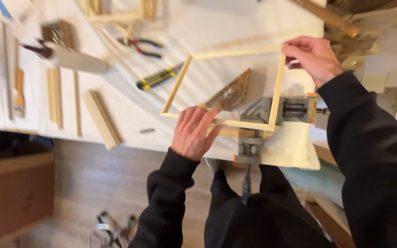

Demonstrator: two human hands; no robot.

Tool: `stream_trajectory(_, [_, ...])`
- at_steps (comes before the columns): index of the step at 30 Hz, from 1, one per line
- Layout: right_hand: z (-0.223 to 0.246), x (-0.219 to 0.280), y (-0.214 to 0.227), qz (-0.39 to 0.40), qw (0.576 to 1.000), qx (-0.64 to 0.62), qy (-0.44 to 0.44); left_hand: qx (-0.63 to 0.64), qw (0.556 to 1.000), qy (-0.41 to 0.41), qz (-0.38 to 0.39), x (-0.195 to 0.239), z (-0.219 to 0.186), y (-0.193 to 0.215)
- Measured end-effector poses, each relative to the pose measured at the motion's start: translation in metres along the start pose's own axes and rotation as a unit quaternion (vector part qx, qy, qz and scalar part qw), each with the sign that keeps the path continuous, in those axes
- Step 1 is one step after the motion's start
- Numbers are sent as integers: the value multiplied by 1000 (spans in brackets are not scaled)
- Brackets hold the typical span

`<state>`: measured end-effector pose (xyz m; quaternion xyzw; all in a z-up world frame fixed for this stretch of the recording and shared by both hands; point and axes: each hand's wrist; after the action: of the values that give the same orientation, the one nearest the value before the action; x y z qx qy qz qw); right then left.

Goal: The person assembles a wooden picture frame on a workbench. They position frame corners against a corner clamp, tighten the clamp screw, hammer brads into the joint, then release the clamp and handle additional wood strips and a utility knife.

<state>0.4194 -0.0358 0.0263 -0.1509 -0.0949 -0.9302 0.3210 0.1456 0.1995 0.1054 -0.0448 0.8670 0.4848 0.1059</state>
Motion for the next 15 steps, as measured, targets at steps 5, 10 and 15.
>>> stream_trajectory(5, [62, 89, -49, -19, 987, 151, 54, -28, 976, -18, -214, 20, -30, 126])
stream_trajectory(10, [108, 182, -99, -11, 970, 239, 50, 4, 973, -8, -232, 78, -48, 181])
stream_trajectory(15, [215, 264, -184, -27, 929, 278, 241, 44, 983, 10, -179, 130, -68, 197])
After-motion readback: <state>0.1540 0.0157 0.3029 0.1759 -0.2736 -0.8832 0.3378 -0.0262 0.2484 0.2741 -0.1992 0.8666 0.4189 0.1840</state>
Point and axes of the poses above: each hand's wrist, its own x-axis away from the middle knuckle, its own y-axis out of the back of the hand, z = x × y, and after that the axes turned 2 degrees about y, right-handed
